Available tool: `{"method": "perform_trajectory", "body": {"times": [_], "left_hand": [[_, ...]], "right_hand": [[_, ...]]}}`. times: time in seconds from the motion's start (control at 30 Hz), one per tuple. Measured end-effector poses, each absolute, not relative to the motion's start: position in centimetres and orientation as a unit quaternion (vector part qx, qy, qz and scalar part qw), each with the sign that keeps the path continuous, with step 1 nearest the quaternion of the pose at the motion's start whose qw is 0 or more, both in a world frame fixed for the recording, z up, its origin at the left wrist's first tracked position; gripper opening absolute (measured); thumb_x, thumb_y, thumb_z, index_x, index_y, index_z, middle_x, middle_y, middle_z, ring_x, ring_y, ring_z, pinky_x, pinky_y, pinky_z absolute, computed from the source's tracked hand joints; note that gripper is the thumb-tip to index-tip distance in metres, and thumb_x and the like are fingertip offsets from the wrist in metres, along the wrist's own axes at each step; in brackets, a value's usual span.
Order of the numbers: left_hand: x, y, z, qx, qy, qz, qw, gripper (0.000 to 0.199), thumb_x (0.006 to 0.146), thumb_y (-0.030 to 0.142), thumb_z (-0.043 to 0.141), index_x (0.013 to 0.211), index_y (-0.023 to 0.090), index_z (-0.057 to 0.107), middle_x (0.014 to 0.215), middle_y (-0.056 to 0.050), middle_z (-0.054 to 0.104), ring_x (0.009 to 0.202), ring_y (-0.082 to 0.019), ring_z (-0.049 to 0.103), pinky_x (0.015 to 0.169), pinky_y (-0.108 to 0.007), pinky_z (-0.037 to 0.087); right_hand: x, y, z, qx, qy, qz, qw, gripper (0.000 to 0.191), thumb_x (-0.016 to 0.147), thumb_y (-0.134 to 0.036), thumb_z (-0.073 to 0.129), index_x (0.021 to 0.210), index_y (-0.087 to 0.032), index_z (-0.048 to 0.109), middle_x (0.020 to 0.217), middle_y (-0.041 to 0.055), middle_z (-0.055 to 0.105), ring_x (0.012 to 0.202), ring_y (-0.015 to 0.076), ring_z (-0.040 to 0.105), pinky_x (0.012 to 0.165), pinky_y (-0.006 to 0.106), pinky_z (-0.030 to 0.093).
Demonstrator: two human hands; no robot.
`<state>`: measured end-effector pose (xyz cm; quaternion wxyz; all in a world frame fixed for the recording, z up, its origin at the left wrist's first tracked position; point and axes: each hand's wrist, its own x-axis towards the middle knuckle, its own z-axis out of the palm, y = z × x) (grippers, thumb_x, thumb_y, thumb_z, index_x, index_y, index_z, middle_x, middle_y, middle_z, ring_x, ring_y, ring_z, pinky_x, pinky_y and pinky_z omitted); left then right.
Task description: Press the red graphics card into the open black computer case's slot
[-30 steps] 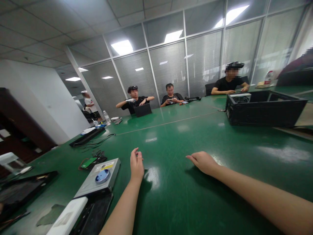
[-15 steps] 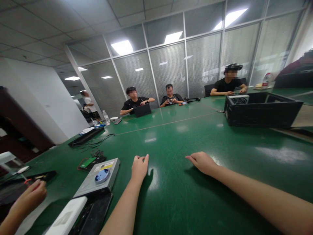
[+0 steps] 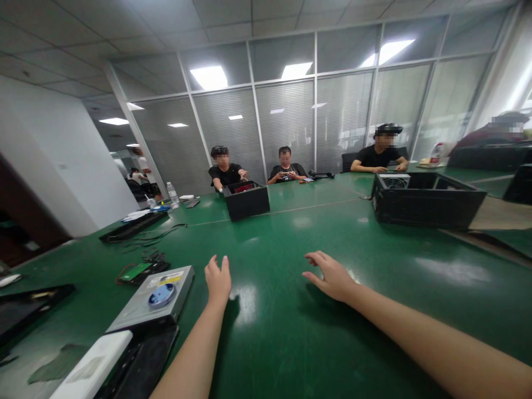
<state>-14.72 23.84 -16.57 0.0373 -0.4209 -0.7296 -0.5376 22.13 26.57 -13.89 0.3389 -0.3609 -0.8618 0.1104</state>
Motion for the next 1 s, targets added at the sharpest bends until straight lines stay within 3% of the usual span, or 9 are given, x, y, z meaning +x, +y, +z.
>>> {"method": "perform_trajectory", "body": {"times": [0.13,0.33,0.43,0.53,0.7,0.83,1.0], "left_hand": [[-15.4,24.0,-16.5,-0.36,-0.704,-0.612,0.009,0.057,0.092,0.054,0.041,0.13,0.013,0.053,0.127,-0.02,0.056,0.13,-0.031,0.047,0.114,-0.051,0.031],[-15.2,24.6,-16.9,-0.384,-0.638,-0.662,-0.088,0.057,0.096,0.058,0.035,0.133,0.02,0.055,0.136,-0.015,0.058,0.133,-0.027,0.049,0.115,-0.048,0.033],[-14.3,24.8,-16.9,-0.439,-0.606,-0.642,-0.166,0.061,0.096,0.06,0.036,0.139,0.02,0.051,0.14,-0.015,0.057,0.132,-0.026,0.051,0.114,-0.049,0.035],[-13.5,24.7,-16.8,-0.471,-0.593,-0.618,-0.211,0.062,0.095,0.06,0.037,0.142,0.021,0.049,0.144,-0.013,0.054,0.131,-0.026,0.052,0.113,-0.049,0.036],[-13.6,24.3,-16.4,-0.443,-0.606,-0.632,-0.193,0.06,0.095,0.061,0.038,0.14,0.023,0.051,0.142,-0.013,0.056,0.127,-0.026,0.055,0.108,-0.047,0.041],[-14.2,24.3,-16.1,-0.387,-0.607,-0.675,-0.16,0.058,0.095,0.06,0.037,0.136,0.022,0.053,0.136,-0.012,0.06,0.117,-0.024,0.061,0.102,-0.042,0.046],[-15.4,24.0,-15.9,-0.341,-0.602,-0.714,-0.105,0.059,0.096,0.06,0.032,0.136,0.022,0.053,0.135,-0.012,0.06,0.114,-0.022,0.062,0.091,-0.036,0.05]], "right_hand": [[21.9,26.2,-13.0,-0.32,-0.865,0.056,0.383,0.053,0.09,-0.045,0.059,0.136,-0.02,0.048,0.127,0.0157,0.056,0.117,0.0288,0.055,0.101,0.045,0.045],[17.4,29.1,-6.9,-0.269,-0.866,-0.02,0.42,0.059,0.09,-0.052,0.058,0.136,-0.017,0.047,0.135,0.0173,0.052,0.127,0.0308,0.046,0.108,0.047,0.037],[12.7,33.2,-3.0,-0.261,-0.888,-0.06,0.373,0.07,0.086,-0.062,0.059,0.136,-0.014,0.047,0.139,0.0187,0.049,0.129,0.0323,0.043,0.109,0.046,0.035],[8.4,37.4,-1.0,-0.304,-0.909,-0.103,0.266,0.081,0.081,-0.072,0.059,0.136,-0.013,0.049,0.143,0.0194,0.047,0.13,0.0334,0.043,0.107,0.045,0.035],[5.8,40.9,-1.7,-0.364,-0.908,-0.104,0.18,0.083,0.077,-0.084,0.05,0.118,-0.012,0.063,0.118,0.0196,0.066,0.109,0.0343,0.061,0.094,0.044,0.043],[6.3,40.5,-1.9,-0.372,-0.907,-0.111,0.164,0.086,0.08,-0.086,0.04,0.116,-0.012,0.065,0.11,0.0199,0.07,0.102,0.0355,0.065,0.089,0.044,0.044],[8.0,37.2,-1.3,-0.372,-0.909,-0.124,0.142,0.084,0.08,-0.085,0.043,0.11,-0.011,0.067,0.105,0.0209,0.071,0.101,0.0367,0.066,0.09,0.044,0.043]]}}
